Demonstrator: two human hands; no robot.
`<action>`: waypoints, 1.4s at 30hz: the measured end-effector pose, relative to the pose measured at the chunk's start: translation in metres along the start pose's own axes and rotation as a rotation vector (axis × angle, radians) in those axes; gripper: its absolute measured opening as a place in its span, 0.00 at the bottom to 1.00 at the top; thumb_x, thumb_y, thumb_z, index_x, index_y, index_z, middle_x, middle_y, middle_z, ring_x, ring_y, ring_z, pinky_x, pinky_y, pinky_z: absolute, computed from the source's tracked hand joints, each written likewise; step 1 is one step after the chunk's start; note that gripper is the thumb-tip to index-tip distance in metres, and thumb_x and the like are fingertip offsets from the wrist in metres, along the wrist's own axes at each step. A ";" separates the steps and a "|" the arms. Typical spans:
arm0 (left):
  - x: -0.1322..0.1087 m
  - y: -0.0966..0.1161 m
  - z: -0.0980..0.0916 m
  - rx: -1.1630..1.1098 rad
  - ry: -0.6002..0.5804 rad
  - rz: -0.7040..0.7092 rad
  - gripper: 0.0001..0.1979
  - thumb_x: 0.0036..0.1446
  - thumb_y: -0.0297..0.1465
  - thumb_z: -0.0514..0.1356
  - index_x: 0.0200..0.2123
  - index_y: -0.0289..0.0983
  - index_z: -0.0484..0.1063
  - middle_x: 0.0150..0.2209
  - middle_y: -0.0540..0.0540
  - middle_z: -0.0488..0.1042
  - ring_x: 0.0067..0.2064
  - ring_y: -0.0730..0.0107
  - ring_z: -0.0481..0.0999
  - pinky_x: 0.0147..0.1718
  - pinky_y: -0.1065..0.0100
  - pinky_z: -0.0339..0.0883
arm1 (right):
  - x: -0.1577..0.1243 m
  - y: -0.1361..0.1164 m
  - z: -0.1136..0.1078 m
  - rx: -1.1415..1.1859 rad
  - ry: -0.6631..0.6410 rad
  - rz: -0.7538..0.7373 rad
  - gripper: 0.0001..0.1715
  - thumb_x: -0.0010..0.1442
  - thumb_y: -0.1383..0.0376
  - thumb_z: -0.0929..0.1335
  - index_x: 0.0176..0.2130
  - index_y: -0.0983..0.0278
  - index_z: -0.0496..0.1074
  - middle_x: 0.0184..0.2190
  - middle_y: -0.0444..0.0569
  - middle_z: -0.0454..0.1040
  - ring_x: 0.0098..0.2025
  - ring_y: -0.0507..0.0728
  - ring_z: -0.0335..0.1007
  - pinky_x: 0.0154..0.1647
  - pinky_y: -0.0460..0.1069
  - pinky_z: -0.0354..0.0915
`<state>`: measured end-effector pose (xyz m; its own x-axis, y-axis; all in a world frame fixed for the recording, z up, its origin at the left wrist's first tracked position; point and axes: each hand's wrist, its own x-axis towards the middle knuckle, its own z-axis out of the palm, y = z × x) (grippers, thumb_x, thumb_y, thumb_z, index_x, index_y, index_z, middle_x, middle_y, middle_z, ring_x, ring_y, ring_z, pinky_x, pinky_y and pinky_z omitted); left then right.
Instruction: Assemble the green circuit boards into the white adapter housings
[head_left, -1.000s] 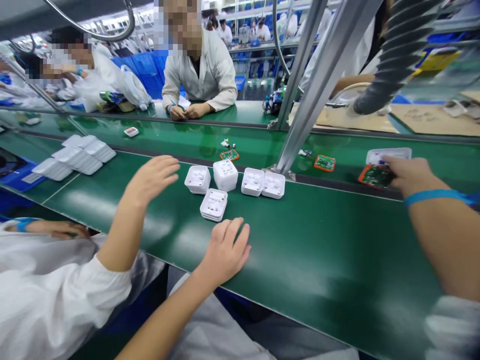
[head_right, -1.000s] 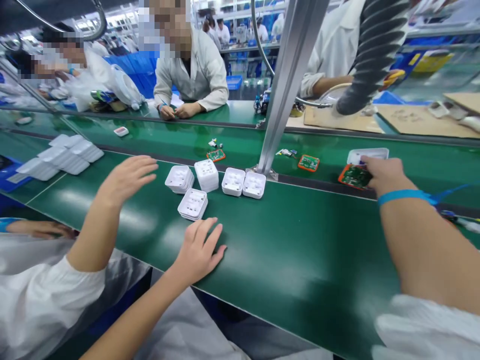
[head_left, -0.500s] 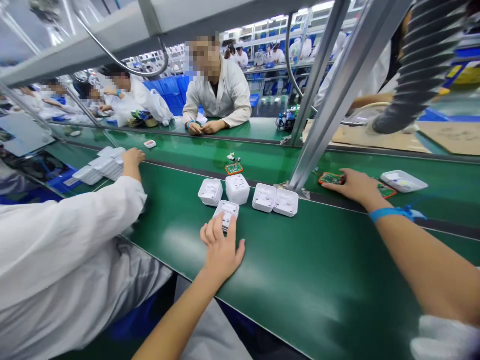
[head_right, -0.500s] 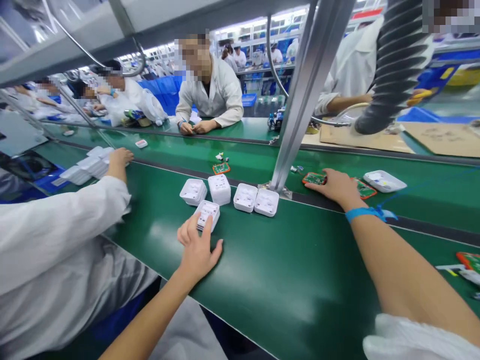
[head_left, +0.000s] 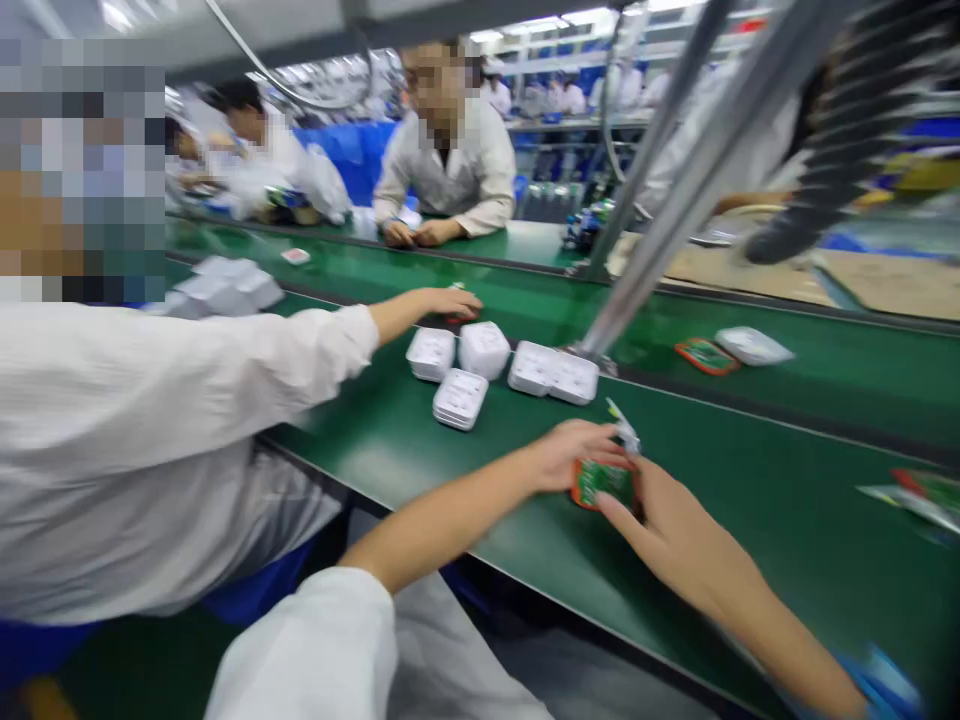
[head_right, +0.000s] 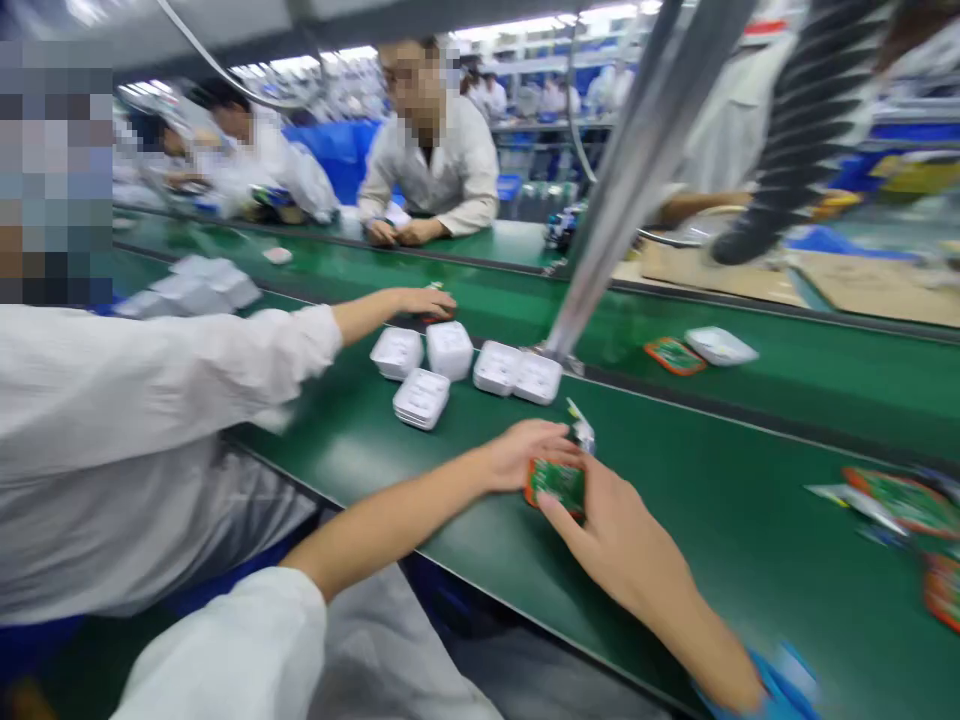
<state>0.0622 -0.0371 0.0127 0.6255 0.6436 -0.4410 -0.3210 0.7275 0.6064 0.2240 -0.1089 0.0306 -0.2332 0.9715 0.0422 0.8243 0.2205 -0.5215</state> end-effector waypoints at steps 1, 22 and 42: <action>-0.003 0.001 0.003 0.014 0.020 0.032 0.13 0.57 0.39 0.65 0.32 0.32 0.74 0.29 0.43 0.78 0.31 0.65 0.79 0.43 0.60 0.73 | -0.001 -0.006 -0.004 0.006 -0.025 -0.035 0.31 0.62 0.42 0.63 0.56 0.56 0.68 0.47 0.61 0.76 0.51 0.72 0.75 0.51 0.67 0.69; -0.006 0.006 -0.022 0.266 -0.261 0.220 0.33 0.39 0.18 0.69 0.52 0.39 0.70 0.51 0.42 0.77 0.53 0.56 0.78 0.51 0.59 0.72 | 0.041 0.054 -0.005 0.492 0.018 -0.118 0.06 0.60 0.66 0.67 0.40 0.62 0.68 0.36 0.47 0.72 0.35 0.54 0.71 0.35 0.50 0.67; -0.002 -0.002 -0.024 0.458 -0.247 0.427 0.27 0.53 0.34 0.71 0.54 0.47 0.65 0.58 0.45 0.70 0.54 0.56 0.79 0.52 0.57 0.75 | 0.049 0.044 0.016 1.122 0.226 0.052 0.31 0.45 0.55 0.80 0.42 0.59 0.64 0.34 0.39 0.66 0.32 0.50 0.71 0.32 0.48 0.74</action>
<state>0.0443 -0.0341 -0.0032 0.6722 0.7397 0.0310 -0.2764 0.2119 0.9374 0.2404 -0.0528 -0.0034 -0.0211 0.9956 0.0914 -0.1207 0.0883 -0.9888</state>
